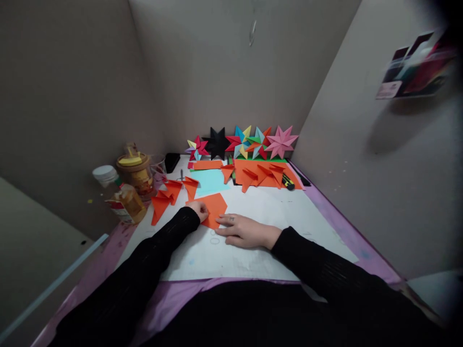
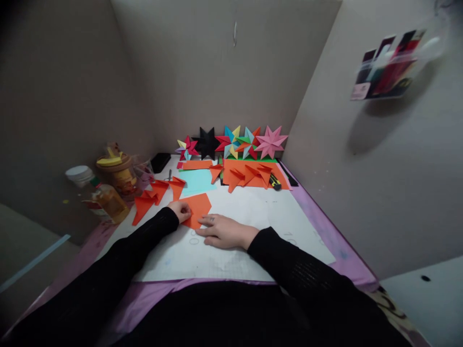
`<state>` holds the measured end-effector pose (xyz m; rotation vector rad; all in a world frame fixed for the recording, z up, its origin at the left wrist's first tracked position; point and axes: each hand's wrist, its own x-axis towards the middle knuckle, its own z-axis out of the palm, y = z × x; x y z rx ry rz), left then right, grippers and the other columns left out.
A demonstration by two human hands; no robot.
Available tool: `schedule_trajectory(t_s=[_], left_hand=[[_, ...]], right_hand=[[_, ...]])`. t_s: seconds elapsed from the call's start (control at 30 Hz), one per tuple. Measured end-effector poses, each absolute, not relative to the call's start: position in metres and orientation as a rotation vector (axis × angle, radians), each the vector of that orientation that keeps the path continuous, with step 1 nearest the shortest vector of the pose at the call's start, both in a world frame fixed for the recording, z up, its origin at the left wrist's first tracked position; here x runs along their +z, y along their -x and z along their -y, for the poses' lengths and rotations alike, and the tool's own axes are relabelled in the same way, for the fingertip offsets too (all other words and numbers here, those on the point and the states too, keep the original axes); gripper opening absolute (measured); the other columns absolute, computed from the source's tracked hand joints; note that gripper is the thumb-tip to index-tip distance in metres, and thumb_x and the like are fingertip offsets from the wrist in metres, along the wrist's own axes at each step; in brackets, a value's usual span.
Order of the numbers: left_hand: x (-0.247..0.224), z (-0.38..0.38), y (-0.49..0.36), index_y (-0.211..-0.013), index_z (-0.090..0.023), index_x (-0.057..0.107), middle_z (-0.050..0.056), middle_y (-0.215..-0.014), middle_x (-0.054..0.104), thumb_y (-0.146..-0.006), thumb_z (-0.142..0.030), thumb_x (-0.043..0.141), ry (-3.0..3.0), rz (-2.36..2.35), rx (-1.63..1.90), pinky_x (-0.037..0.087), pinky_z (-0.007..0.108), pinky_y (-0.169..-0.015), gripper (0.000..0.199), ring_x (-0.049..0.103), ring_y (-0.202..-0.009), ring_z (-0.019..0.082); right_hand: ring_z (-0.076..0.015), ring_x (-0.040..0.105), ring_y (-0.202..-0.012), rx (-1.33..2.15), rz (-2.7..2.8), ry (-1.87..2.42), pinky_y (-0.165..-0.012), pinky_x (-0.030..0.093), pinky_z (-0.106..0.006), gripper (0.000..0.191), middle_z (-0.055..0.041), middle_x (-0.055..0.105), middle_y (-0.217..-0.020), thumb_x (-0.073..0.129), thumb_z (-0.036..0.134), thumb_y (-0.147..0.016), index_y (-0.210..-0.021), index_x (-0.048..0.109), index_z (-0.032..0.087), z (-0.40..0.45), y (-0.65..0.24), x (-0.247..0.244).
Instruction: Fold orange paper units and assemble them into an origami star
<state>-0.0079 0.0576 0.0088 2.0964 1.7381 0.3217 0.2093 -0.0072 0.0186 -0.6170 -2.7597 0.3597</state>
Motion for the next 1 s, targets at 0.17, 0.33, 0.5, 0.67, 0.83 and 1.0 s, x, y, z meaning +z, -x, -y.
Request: schedule_trajectory(t_s=[0.17, 0.33, 0.5, 0.67, 0.83, 1.0], left_hand=[[0.016, -0.054, 0.006, -0.062, -0.017, 0.061, 0.000, -0.065, 0.065, -0.064, -0.023, 0.059, -2.090, -1.725, 0.312, 0.040, 0.023, -0.056, 0.006, 0.057, -0.062, 0.014], [0.018, -0.052, 0.006, -0.063, -0.017, 0.060, 0.000, -0.064, 0.064, -0.065, -0.023, 0.058, -2.091, -1.720, 0.322, 0.039, 0.023, -0.056, 0.006, 0.056, -0.062, 0.014], [0.012, -0.054, 0.007, -0.062, -0.017, 0.059, -0.001, -0.060, 0.061, -0.064, -0.022, 0.058, -2.097, -1.711, 0.316, 0.038, 0.023, -0.054, 0.005, 0.054, -0.058, 0.013], [0.005, -0.055, 0.012, -0.063, -0.017, 0.059, -0.002, -0.057, 0.059, -0.065, -0.025, 0.059, -2.142, -1.648, 0.383, 0.037, 0.022, -0.051, 0.008, 0.052, -0.054, 0.012], [0.001, -0.057, 0.016, -0.068, -0.017, 0.060, -0.001, -0.062, 0.062, -0.064, -0.024, 0.059, -2.104, -1.568, 0.420, 0.039, 0.021, -0.052, 0.008, 0.053, -0.055, 0.011], [-0.001, -0.058, 0.016, -0.067, -0.017, 0.060, -0.001, -0.060, 0.061, -0.063, -0.024, 0.059, -2.086, -1.571, 0.416, 0.040, 0.022, -0.053, 0.008, 0.054, -0.055, 0.011]], right_hand=[[-0.0225, 0.037, -0.128, 0.399, 2.764, 0.638, -0.104, 0.031, -0.039, 0.038, -0.0132, 0.041, -0.138, 0.047, 0.030, -0.088, -0.124, 0.053, 0.020, 0.007, -0.210, 0.019], [-0.0232, 0.036, -0.128, 0.456, 2.768, 0.674, -0.104, 0.030, -0.039, 0.038, -0.0130, 0.037, -0.141, 0.049, 0.029, -0.087, -0.124, 0.053, 0.020, 0.009, -0.209, 0.024], [-0.0237, 0.040, -0.125, 0.614, 2.722, 0.754, -0.101, 0.034, -0.039, 0.055, -0.0140, 0.044, -0.135, 0.056, 0.029, -0.082, -0.133, 0.040, 0.017, 0.009, -0.209, 0.031], [-0.0232, 0.035, -0.129, 0.654, 2.722, 0.729, -0.106, 0.029, -0.041, 0.051, -0.0117, 0.044, -0.136, 0.056, 0.029, -0.082, -0.131, 0.044, 0.018, 0.007, -0.210, 0.029], [-0.0231, 0.035, -0.129, 0.644, 2.716, 0.725, -0.106, 0.028, -0.040, 0.050, -0.0121, 0.044, -0.136, 0.056, 0.030, -0.082, -0.129, 0.046, 0.018, 0.007, -0.211, 0.027], [-0.0224, 0.036, -0.128, 0.600, 2.726, 0.708, -0.104, 0.031, -0.040, 0.051, -0.0113, 0.043, -0.137, 0.054, 0.027, -0.083, -0.132, 0.042, 0.021, 0.008, -0.210, 0.028]])
